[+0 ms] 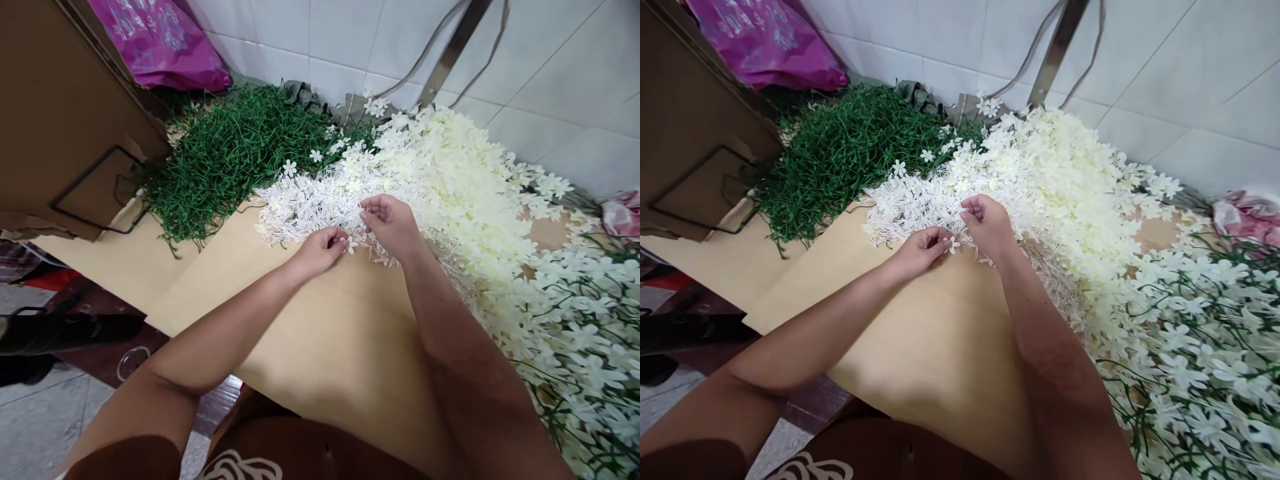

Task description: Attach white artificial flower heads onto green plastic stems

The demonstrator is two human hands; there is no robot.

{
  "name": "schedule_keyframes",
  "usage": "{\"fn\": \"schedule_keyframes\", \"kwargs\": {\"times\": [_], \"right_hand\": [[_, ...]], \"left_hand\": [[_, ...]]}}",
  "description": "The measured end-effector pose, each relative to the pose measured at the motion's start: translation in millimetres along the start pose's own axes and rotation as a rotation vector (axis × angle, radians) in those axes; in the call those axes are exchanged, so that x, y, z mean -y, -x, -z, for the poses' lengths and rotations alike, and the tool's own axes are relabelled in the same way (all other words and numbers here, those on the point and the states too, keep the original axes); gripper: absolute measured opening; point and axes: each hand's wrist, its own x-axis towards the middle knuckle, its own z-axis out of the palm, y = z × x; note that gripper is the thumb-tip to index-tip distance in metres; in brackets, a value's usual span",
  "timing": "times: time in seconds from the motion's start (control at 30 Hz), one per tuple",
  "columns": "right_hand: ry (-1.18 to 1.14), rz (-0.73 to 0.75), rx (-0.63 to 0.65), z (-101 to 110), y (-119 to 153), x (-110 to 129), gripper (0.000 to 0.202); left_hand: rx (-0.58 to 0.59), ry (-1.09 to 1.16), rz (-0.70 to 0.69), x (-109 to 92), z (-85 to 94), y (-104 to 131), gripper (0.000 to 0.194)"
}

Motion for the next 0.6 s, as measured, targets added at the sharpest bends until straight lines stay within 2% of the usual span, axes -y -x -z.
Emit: {"fn": "schedule_keyframes", "kwargs": {"times": [0.07,0.27,0.4,0.6], "right_hand": [[-0.082,-0.038,0.045,1,4,0,0.010],[-0.302,-0.077,0.154,6,19,0,0.030],[-0.261,-0.042,0.148,3,23,-8,0.023],[-0.048,0.045,0.082,-7,24,-22,0.005]], "left_hand": [[-0.020,0.037,0.038,-2,-1.1,0,0.007],[-0.101,0.074,0.091,-7,-3.0,-1,0.011],[-0.154,0.136,0.102,-8,-4.1,-2,0.011],[-0.194,0.143,0.112,-12,-3.0,-1,0.012]]}}
